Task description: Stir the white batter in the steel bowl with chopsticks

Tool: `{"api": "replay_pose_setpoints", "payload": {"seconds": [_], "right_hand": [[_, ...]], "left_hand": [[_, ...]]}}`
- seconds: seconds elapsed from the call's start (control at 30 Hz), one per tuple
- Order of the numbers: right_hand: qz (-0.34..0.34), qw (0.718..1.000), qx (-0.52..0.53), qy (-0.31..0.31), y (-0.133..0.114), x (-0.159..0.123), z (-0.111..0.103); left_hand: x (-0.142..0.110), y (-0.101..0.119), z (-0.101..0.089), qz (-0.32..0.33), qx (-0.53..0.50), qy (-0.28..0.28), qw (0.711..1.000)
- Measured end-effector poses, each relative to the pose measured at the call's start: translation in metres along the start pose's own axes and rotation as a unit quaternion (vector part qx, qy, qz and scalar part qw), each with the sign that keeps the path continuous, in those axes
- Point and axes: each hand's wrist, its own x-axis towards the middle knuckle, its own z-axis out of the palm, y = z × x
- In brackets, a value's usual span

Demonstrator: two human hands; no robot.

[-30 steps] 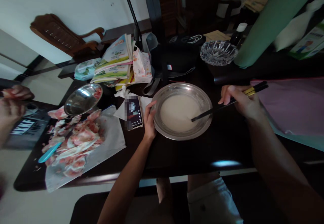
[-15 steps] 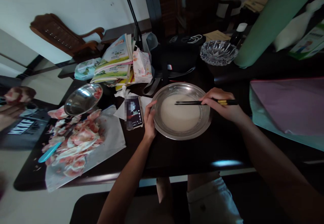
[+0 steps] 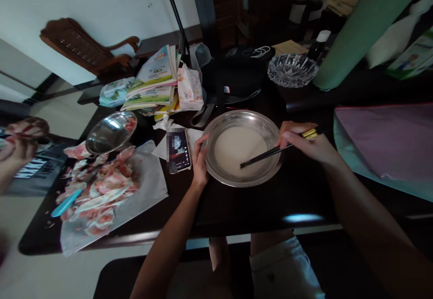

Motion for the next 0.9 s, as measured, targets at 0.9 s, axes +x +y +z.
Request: {"api": "replay_pose_setpoints", "payload": {"seconds": [0.9], "right_hand": [[-0.036, 0.998, -0.038, -0.035, 0.005, 0.001, 0.017]], "left_hand": [[0.000, 0.000, 0.001, 0.020, 0.001, 0.002, 1.000]]}}
